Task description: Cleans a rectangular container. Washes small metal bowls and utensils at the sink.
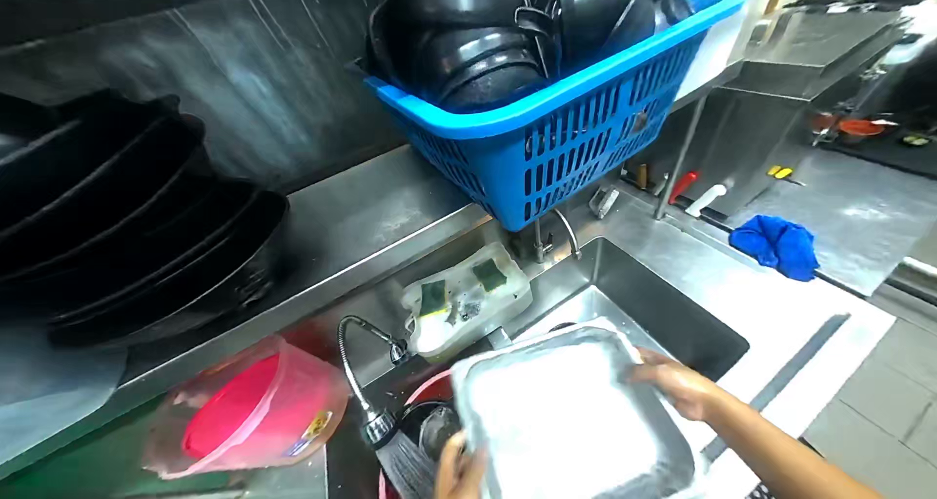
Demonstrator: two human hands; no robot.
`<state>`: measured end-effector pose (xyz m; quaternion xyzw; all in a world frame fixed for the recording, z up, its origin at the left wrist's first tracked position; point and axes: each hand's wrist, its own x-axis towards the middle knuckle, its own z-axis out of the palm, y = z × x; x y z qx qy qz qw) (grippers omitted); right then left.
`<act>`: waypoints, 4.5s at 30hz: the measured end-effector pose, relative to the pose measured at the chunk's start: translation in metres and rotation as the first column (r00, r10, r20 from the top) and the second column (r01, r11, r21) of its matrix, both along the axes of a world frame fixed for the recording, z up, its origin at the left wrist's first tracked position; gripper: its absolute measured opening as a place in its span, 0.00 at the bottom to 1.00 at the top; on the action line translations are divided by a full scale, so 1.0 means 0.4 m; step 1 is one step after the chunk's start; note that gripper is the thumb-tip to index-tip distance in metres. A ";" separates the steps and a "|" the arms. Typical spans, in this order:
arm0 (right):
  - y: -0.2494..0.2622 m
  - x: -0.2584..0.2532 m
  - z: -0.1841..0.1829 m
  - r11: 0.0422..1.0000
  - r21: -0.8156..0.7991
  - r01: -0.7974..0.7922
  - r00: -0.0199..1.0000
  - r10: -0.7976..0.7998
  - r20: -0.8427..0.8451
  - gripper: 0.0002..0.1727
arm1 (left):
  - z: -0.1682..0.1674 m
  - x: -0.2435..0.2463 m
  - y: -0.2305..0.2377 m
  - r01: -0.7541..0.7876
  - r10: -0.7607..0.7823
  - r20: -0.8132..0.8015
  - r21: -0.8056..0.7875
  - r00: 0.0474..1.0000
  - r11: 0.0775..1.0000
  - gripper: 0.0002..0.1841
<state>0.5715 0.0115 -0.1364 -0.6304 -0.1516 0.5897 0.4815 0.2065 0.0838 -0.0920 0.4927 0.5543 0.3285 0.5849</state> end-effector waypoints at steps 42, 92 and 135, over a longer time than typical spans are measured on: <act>0.057 -0.165 -0.240 0.909 -0.154 0.386 0.921 -0.372 0.115 0.25 | -0.531 -0.336 0.047 -0.640 0.522 -0.378 -0.544 0.765 0.543 0.30; 0.354 -0.585 0.143 0.977 0.150 -0.148 0.834 0.042 0.550 0.15 | -0.205 0.041 0.084 0.276 0.246 0.647 -0.595 0.722 0.755 0.15; 0.269 -0.397 -0.184 0.995 -0.039 -0.092 0.839 0.099 0.535 0.31 | -0.425 -0.146 0.102 -0.182 0.311 0.037 -0.742 0.950 0.645 0.22</act>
